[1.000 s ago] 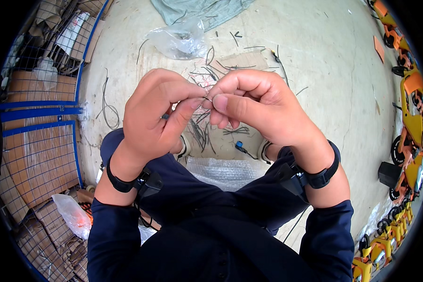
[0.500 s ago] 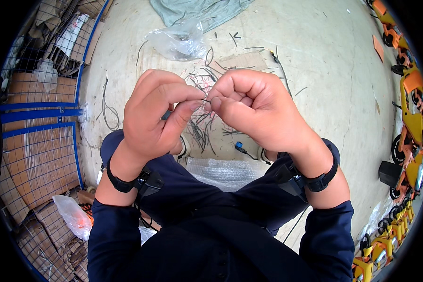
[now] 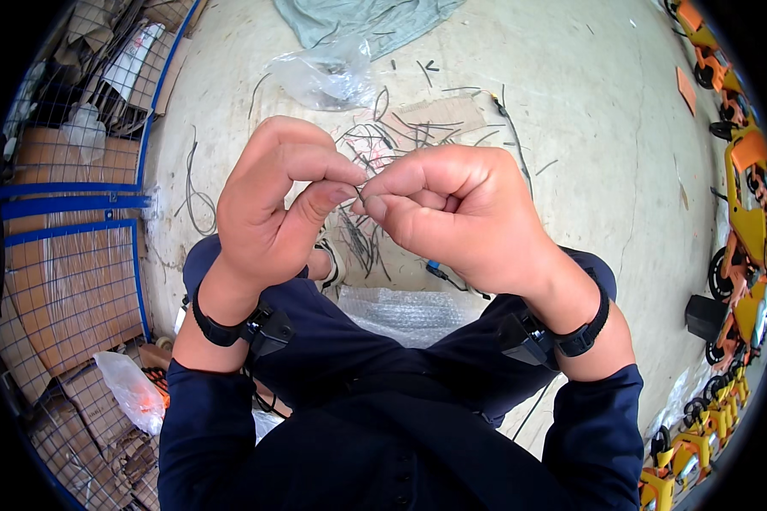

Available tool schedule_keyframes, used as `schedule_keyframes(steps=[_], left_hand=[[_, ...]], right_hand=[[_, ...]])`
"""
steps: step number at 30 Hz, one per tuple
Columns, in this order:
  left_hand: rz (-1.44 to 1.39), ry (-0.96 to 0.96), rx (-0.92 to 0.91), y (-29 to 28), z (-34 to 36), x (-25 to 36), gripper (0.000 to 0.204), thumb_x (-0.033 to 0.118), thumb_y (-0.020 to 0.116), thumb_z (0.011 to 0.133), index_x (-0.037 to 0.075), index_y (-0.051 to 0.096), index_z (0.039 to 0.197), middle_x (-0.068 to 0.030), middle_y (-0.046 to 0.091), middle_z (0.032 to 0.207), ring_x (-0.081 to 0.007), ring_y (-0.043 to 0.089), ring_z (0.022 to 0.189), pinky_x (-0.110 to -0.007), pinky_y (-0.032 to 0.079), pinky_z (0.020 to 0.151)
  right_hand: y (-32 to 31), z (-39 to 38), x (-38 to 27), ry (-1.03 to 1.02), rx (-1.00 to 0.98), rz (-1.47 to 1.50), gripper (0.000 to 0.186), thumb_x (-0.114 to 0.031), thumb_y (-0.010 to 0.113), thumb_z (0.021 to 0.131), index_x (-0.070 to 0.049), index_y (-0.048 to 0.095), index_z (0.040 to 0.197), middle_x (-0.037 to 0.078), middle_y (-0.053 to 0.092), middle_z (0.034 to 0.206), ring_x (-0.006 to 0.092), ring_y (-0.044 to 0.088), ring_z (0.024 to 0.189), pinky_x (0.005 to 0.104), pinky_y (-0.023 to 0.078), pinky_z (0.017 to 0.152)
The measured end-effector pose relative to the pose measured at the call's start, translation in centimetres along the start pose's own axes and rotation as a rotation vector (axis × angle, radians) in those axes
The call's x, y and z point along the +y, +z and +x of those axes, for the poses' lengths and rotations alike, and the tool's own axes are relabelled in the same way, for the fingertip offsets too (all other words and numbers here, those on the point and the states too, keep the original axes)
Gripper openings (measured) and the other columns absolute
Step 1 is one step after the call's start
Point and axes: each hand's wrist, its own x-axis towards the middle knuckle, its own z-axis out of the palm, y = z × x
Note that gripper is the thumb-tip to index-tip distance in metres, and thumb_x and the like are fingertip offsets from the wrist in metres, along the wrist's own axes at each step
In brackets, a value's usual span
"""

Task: The person cuts several wires using scissors and then strips the insulation from the wire ends by hand.

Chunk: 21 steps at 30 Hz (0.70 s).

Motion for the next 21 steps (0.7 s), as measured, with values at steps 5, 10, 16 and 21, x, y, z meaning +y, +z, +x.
schedule_keyframes(steps=[5, 10, 16, 21], left_hand=[[-0.112, -0.094, -0.020, -0.2, -0.2, 0.0, 0.013, 0.004, 0.070, 0.083, 0.004, 0.068, 0.095, -0.0090, 0.060, 0.087, -0.0205, 0.058, 0.079, -0.028, 0.047, 0.069], [-0.099, -0.100, -0.018, -0.1, -0.2, -0.7, 0.011, 0.003, 0.070, 0.083, 0.004, 0.068, 0.094, -0.0088, 0.061, 0.087, -0.0214, 0.059, 0.079, -0.030, 0.047, 0.070], [0.105, -0.046, -0.026, 0.4, -0.3, -1.0, 0.014, 0.002, 0.071, 0.079, 0.006, 0.068, 0.092, -0.0074, 0.062, 0.085, -0.0240, 0.058, 0.079, -0.032, 0.047, 0.070], [0.180, -0.042, -0.016, 0.9, -0.4, -0.9, 0.017, 0.001, 0.072, 0.075, 0.007, 0.068, 0.091, -0.0071, 0.062, 0.084, -0.0254, 0.058, 0.080, -0.033, 0.046, 0.071]], right_hand=[[0.1, 0.1, 0.4, -0.031, -0.021, 0.030, 0.009, 0.000, 0.065, 0.088, 0.001, 0.070, 0.095, -0.008, 0.052, 0.061, -0.0004, 0.042, 0.057, 0.0187, 0.035, 0.052], [-0.2, 0.6, 1.6, -0.069, -0.019, 0.012, 0.008, -0.002, 0.064, 0.090, 0.000, 0.067, 0.097, -0.004, 0.059, 0.072, 0.0027, 0.050, 0.067, 0.0208, 0.041, 0.059], [-1.2, 1.9, 2.4, -0.543, -0.030, -0.474, 0.011, 0.001, 0.061, 0.088, -0.001, 0.065, 0.097, 0.008, 0.065, 0.084, 0.0202, 0.063, 0.077, 0.0302, 0.049, 0.068], [-0.8, 1.4, 2.4, -0.444, 0.019, -0.555, 0.011, 0.002, 0.059, 0.087, 0.000, 0.062, 0.097, 0.013, 0.064, 0.085, 0.0277, 0.063, 0.077, 0.0340, 0.050, 0.068]])
